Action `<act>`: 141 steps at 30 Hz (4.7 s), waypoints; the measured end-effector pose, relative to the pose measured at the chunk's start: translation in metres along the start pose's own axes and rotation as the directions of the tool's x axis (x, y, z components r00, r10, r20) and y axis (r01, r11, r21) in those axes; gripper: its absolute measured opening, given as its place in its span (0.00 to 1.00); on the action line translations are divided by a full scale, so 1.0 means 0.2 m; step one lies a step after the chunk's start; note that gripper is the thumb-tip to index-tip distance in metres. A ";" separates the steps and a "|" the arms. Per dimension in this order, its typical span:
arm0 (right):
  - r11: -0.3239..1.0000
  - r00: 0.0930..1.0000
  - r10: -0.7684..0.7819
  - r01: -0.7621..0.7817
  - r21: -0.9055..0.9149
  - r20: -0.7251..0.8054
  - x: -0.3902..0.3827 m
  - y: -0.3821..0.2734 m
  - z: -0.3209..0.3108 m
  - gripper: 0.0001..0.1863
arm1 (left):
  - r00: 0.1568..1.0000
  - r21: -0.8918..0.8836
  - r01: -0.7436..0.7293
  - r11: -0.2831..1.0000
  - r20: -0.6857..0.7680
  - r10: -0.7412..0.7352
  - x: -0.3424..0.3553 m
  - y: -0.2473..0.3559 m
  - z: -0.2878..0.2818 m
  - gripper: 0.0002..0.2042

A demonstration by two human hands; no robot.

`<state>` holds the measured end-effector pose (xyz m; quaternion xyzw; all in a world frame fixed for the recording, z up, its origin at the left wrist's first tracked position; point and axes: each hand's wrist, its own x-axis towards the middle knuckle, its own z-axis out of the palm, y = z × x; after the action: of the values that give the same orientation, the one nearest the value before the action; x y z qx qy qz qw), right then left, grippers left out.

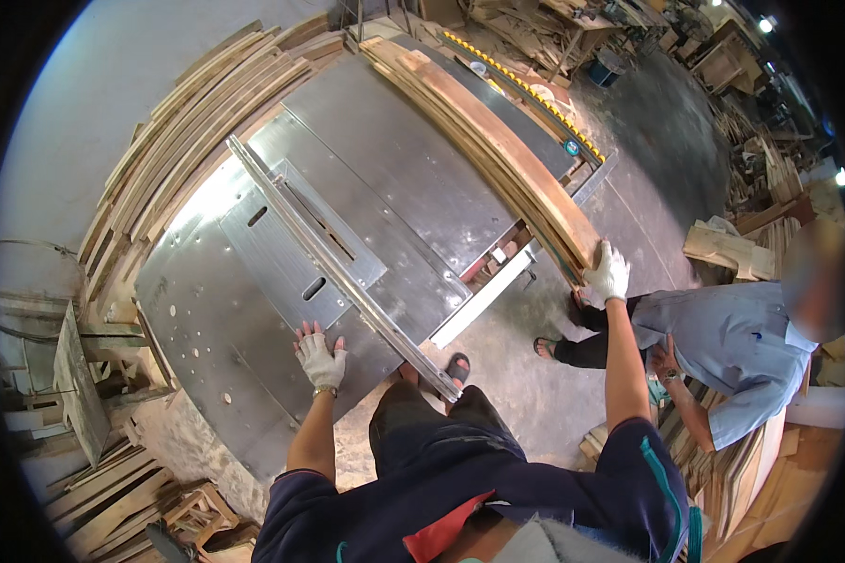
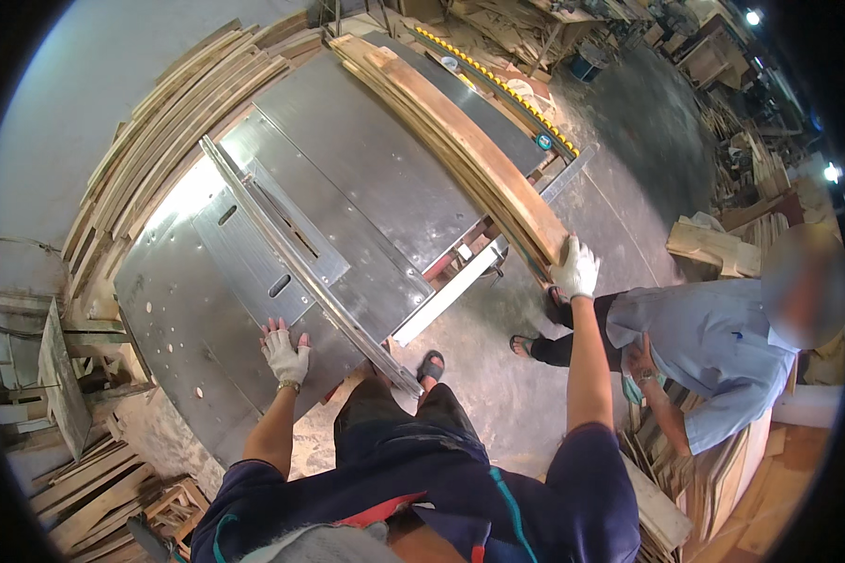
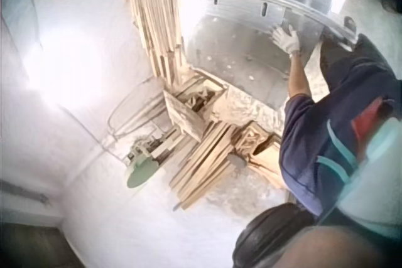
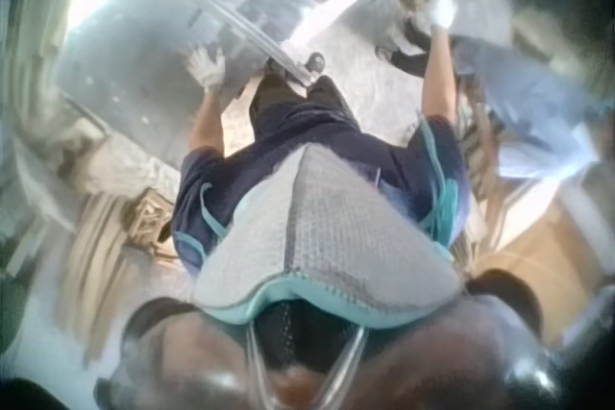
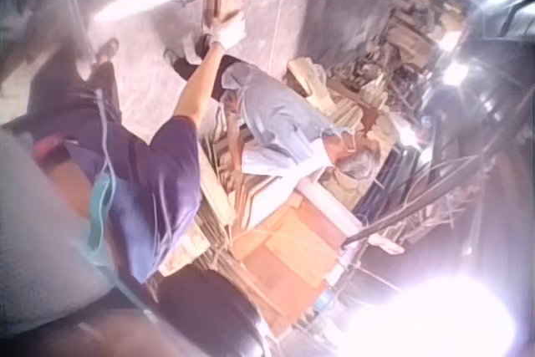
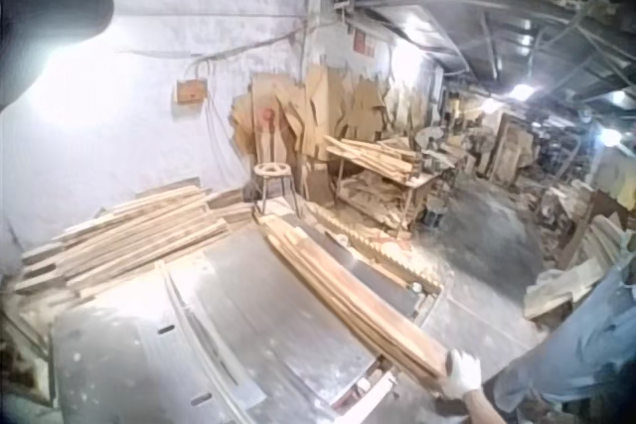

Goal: The person selects wooden planks from a pile, carries them to a table saw, and cuts them into smaller pieces. The person uses a push stick to guide the wood through the saw blade and stacks the cut pieces nearby.

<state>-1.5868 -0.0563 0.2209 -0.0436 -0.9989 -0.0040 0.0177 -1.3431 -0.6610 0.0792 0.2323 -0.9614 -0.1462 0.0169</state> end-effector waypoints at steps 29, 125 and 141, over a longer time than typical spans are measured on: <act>0.735 0.617 0.017 -0.541 0.409 0.787 -2.49 0.89 0.40 0.29 | 0.397 -0.117 -0.875 0.470 0.382 0.834 -0.61 1.27 0.15 0.42; 0.822 0.635 -0.203 -0.303 0.482 0.745 -1.60 -0.35 0.50 0.35 | 0.907 0.272 -0.288 0.918 0.385 0.170 -0.15 1.04 0.08 0.66; 0.835 0.663 -0.256 -0.215 0.506 0.704 -1.36 -0.66 0.51 0.36 | 0.917 0.333 -0.294 0.896 0.364 0.166 0.20 0.90 0.03 0.66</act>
<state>-1.3319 -0.2100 0.1084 -0.0226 -0.8736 0.3006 -0.3821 -1.4578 -0.5245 0.1248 0.0869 -0.9815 0.0099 -0.1703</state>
